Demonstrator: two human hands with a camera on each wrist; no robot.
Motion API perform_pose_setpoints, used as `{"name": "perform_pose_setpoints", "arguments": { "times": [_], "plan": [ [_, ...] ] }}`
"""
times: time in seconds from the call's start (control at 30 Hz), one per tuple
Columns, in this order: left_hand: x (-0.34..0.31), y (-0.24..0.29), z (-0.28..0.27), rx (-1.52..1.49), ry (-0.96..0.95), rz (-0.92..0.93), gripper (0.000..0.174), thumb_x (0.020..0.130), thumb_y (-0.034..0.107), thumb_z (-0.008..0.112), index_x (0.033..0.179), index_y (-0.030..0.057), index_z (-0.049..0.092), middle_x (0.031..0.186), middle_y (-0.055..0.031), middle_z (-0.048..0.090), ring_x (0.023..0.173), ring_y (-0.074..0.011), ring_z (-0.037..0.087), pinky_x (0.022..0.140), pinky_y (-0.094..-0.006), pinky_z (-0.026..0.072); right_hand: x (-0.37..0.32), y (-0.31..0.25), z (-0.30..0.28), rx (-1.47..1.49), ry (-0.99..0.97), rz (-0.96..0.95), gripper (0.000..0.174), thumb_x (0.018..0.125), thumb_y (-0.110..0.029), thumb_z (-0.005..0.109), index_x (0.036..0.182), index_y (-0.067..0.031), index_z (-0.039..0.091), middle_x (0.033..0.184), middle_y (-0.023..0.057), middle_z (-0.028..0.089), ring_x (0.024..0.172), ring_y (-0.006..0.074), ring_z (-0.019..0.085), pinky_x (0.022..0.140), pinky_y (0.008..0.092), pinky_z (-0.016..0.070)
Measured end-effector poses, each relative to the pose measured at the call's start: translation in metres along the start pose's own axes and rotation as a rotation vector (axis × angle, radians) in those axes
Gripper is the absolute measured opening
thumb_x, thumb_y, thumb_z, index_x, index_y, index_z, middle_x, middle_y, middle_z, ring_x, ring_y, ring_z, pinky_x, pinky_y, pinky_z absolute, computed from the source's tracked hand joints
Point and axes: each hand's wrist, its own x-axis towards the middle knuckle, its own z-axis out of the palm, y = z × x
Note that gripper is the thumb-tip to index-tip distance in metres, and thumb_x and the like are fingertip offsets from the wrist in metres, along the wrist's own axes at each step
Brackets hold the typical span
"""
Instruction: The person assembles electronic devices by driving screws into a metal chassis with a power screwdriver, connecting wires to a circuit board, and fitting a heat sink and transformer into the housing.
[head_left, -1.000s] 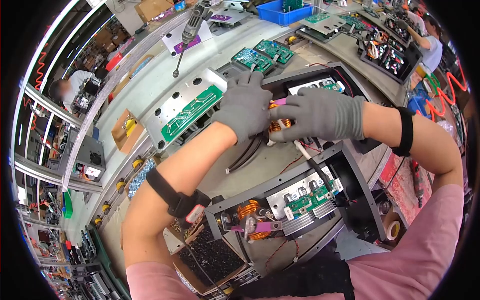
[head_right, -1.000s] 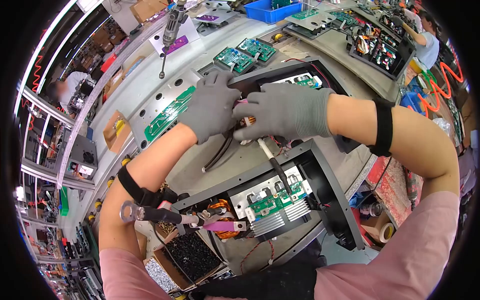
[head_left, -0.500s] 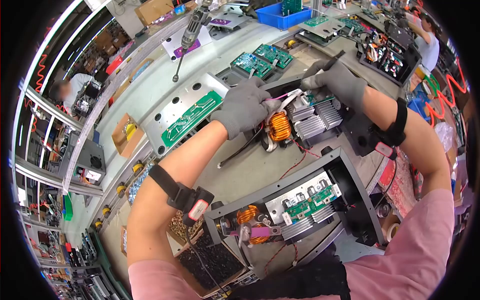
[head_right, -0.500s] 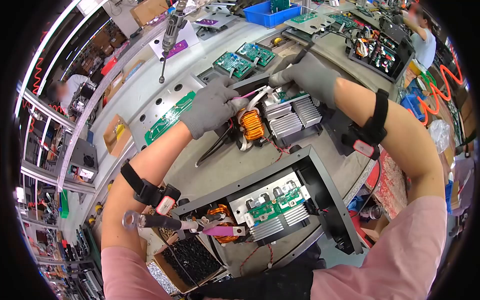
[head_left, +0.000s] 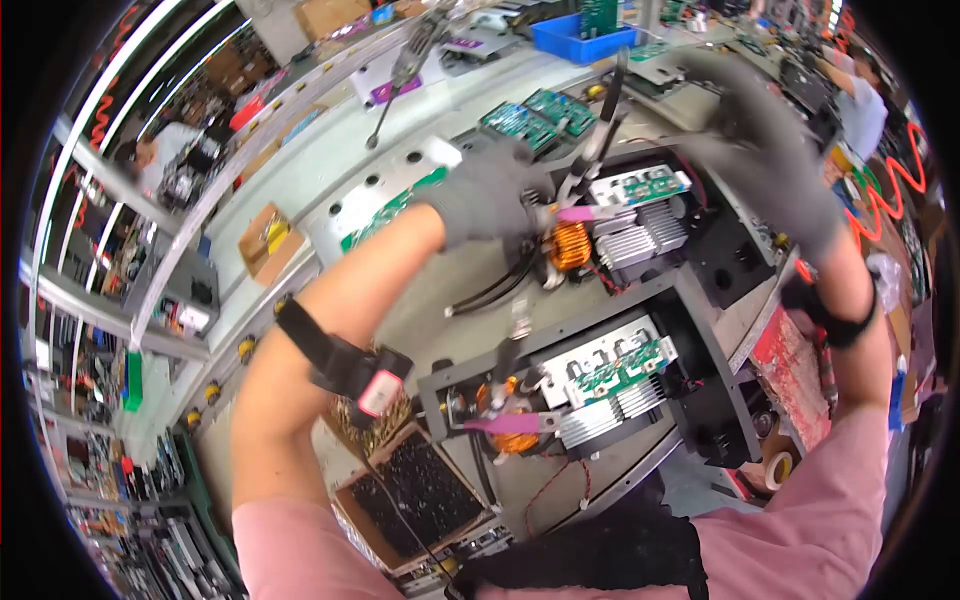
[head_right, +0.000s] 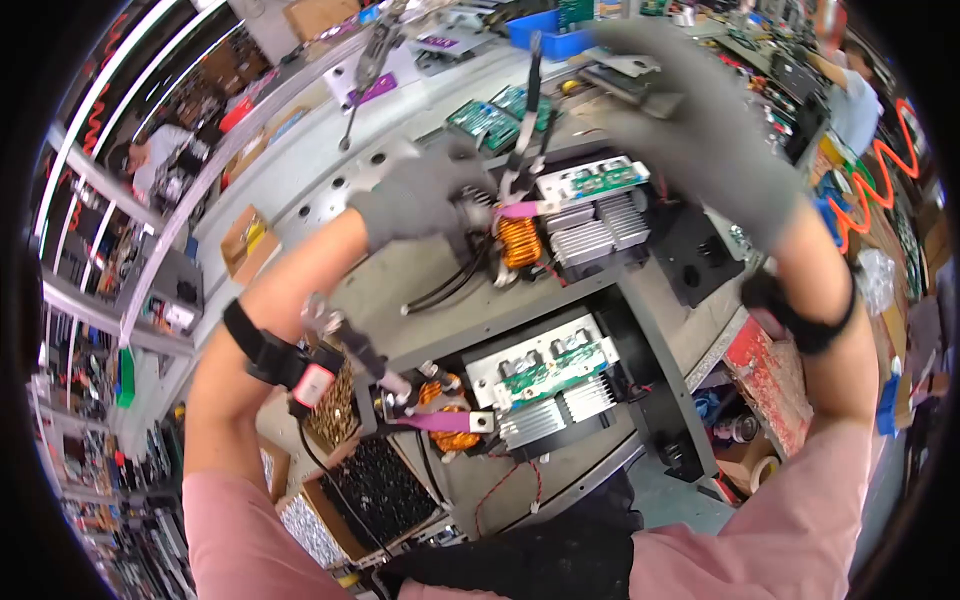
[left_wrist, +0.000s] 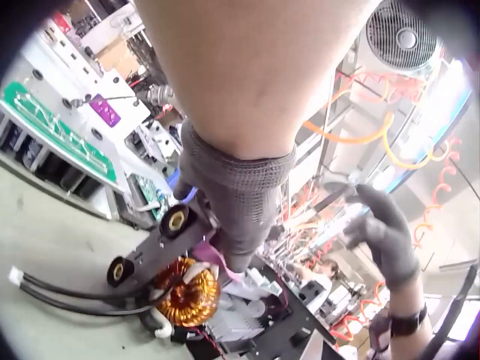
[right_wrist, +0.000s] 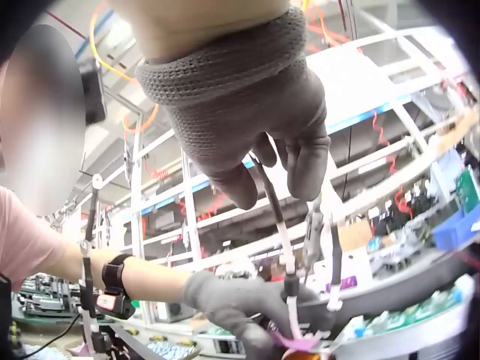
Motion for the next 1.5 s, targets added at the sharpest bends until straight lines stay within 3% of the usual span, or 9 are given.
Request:
{"name": "perform_pose_setpoints", "arguments": {
  "times": [0.23, 0.4, 0.53, 0.63, 0.73, 0.93, 1.2, 1.33, 1.5],
  "plan": [
    [-0.165, -0.090, -0.042, 0.004, 0.310, -0.398, 0.035, 0.089, 0.042, 0.057, 0.110, 0.0155, 0.065, 0.112, -0.0103, 0.060, 0.103, -0.0259, 0.058, 0.089, -0.0358, 0.0459, -0.290, 0.186, -0.138, -0.317, 0.237, 0.391, 0.035, 0.094, -0.014, 0.055, 0.125, 0.0033, 0.053, 0.124, 0.0140, 0.057, 0.112, 0.0206, 0.054, 0.095, 0.0315, 0.0427],
    [-0.286, -0.098, 0.002, -0.259, 0.055, -0.754, 0.029, 0.088, 0.027, 0.058, 0.107, 0.0060, 0.065, 0.101, -0.0122, 0.065, 0.094, -0.0237, 0.061, 0.086, -0.0329, 0.0467, -0.334, 0.107, -0.078, -1.218, -0.363, 1.231, 0.074, 0.091, -0.053, 0.049, 0.140, 0.0004, 0.033, 0.136, 0.0213, 0.046, 0.123, 0.0368, 0.045, 0.099, 0.0439, 0.0400],
    [-0.355, -0.089, 0.040, -0.179, -0.082, -0.883, 0.026, 0.088, 0.023, 0.057, 0.106, 0.0069, 0.065, 0.101, -0.0121, 0.067, 0.094, -0.0235, 0.062, 0.085, -0.0326, 0.0473, -0.419, 0.200, -0.140, -0.944, -0.298, 1.269, 0.071, 0.091, -0.050, 0.050, 0.142, -0.0046, 0.032, 0.142, 0.0184, 0.039, 0.124, 0.0340, 0.045, 0.099, 0.0408, 0.0413],
    [-0.401, -0.086, 0.066, -0.229, -0.092, -1.052, 0.028, 0.085, 0.030, 0.053, 0.104, 0.0156, 0.068, 0.105, -0.0100, 0.067, 0.099, -0.0294, 0.062, 0.088, -0.0380, 0.0473, -0.548, 0.355, -0.207, -1.114, -0.095, 0.612, 0.072, 0.089, -0.061, 0.046, 0.130, -0.0018, 0.046, 0.115, 0.0244, 0.059, 0.108, 0.0386, 0.057, 0.083, 0.0474, 0.0474],
    [-0.419, -0.085, 0.080, -0.218, -0.050, -1.206, 0.027, 0.086, 0.029, 0.052, 0.104, 0.0166, 0.068, 0.106, -0.0106, 0.067, 0.099, -0.0292, 0.062, 0.090, -0.0374, 0.0469, -0.468, 0.279, -0.172, -0.821, -0.080, 1.239, 0.057, 0.090, -0.048, 0.054, 0.126, -0.0044, 0.053, 0.113, 0.0121, 0.064, 0.090, 0.0277, 0.064, 0.071, 0.0371, 0.0506],
    [-0.375, -0.116, 0.109, -0.050, 0.121, -1.218, 0.028, 0.087, 0.025, 0.052, 0.111, 0.0185, 0.064, 0.114, -0.0098, 0.061, 0.104, -0.0292, 0.060, 0.090, -0.0383, 0.0480, -0.344, 0.154, -0.119, -0.370, 0.463, 1.310, 0.058, 0.091, -0.054, 0.049, 0.105, 0.0002, 0.061, 0.074, 0.0047, 0.049, 0.060, 0.0167, 0.046, 0.049, 0.0303, 0.0373],
    [-0.345, -0.168, 0.120, 0.146, 0.092, -1.336, 0.034, 0.086, 0.013, 0.050, 0.116, 0.0255, 0.061, 0.122, -0.0077, 0.057, 0.109, -0.0294, 0.058, 0.090, -0.0412, 0.0478, -0.279, 0.075, -0.173, -0.290, 0.487, 0.444, 0.059, 0.090, -0.012, 0.051, 0.145, -0.0066, 0.030, 0.146, 0.0161, 0.037, 0.127, 0.0264, 0.045, 0.101, 0.0329, 0.0399],
    [-0.374, -0.188, 0.133, 0.035, 0.501, -1.316, 0.028, 0.083, 0.010, 0.052, 0.106, 0.0194, 0.066, 0.118, -0.0120, 0.059, 0.100, -0.0280, 0.062, 0.081, -0.0391, 0.0509, -0.225, -0.010, -0.130, -0.004, 0.659, 0.204, 0.047, 0.089, -0.030, 0.056, 0.128, -0.0079, 0.046, 0.115, 0.0085, 0.052, 0.094, 0.0205, 0.050, 0.082, 0.0324, 0.0445],
    [-0.397, -0.179, 0.133, -1.248, 1.434, -1.176, 0.020, 0.088, 0.008, 0.057, 0.107, 0.0016, 0.062, 0.096, -0.0106, 0.063, 0.084, -0.0160, 0.061, 0.061, -0.0256, 0.0541, -0.183, -0.070, -0.099, 0.435, 0.933, -0.016, 0.044, 0.090, -0.039, 0.055, 0.119, -0.0053, 0.053, 0.088, 0.0062, 0.060, 0.073, 0.0209, 0.056, 0.069, 0.0351, 0.0485]
  ]
}}
